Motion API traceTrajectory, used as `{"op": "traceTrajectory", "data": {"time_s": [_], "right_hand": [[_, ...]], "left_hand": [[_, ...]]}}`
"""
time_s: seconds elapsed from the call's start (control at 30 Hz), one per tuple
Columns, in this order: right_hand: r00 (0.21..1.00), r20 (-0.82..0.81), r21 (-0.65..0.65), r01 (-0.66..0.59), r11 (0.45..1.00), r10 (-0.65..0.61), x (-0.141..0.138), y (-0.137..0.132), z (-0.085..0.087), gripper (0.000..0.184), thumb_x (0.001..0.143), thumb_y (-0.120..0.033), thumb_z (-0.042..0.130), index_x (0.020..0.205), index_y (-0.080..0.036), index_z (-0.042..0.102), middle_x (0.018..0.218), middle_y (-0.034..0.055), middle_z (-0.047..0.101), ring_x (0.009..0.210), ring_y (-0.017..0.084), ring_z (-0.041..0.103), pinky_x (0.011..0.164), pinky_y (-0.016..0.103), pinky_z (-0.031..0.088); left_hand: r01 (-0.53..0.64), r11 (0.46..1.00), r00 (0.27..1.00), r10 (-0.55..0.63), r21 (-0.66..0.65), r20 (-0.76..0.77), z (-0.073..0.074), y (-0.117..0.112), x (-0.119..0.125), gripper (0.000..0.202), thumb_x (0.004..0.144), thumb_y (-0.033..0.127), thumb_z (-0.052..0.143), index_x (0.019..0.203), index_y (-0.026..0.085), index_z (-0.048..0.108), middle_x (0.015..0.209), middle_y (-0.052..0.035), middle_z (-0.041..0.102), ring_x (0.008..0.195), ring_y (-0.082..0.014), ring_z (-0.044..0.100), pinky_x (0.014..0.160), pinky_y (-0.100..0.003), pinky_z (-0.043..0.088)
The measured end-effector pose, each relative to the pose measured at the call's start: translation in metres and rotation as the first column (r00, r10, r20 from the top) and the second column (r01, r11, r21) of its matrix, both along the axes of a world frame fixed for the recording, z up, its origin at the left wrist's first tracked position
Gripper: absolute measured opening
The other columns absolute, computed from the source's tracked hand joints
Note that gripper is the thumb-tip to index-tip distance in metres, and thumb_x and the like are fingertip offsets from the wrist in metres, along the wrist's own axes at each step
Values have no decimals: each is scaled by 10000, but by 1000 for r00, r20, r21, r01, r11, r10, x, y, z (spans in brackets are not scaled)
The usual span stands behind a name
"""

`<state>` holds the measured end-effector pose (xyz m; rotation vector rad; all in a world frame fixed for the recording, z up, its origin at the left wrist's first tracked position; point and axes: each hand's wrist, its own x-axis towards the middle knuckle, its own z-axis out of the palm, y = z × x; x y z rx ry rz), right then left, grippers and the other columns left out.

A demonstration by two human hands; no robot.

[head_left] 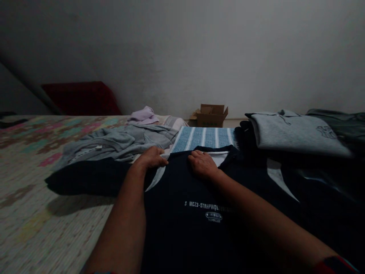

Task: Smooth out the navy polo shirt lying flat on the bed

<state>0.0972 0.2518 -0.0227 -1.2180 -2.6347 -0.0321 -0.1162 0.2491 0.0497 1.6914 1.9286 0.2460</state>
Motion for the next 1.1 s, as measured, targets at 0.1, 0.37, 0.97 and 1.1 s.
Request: {"op": "traceTrajectory", "data": {"time_s": [0.1,0.37,0.97,1.1], "right_hand": [[1000,0,-4,-2,1000,2,0,0,0,241,963,-197,341,1022,-176,574,1064,100,581,1034,241,479,827,372,371],[1000,-11,10,-3,1000,3,0,0,-1,245,964,-198,340,1012,-171,579,1062,96,583,1024,239,480,819,364,367],[1000,-13,32,0,999,1,1,2,-4,234,965,-198,353,1009,-173,581,1040,96,584,1006,236,476,791,361,365],[1000,-17,38,-1,999,2,0,2,-5,237,963,-199,351,1007,-172,582,1021,93,587,992,236,478,776,358,361]], "left_hand": [[-5,1000,1000,5,19,-11,1,-1,3,91,557,227,613,602,199,539,513,48,527,508,-147,513,459,-236,335],[9,1000,999,-8,21,-51,0,-1,4,100,567,197,608,630,192,531,527,48,530,495,-140,515,448,-229,333],[39,996,992,-30,75,-119,4,1,-2,133,568,277,621,613,192,530,537,51,503,535,-135,491,461,-232,307],[39,997,996,-34,61,-84,2,0,1,114,553,234,588,636,191,523,550,53,509,528,-129,494,455,-224,315]]}}
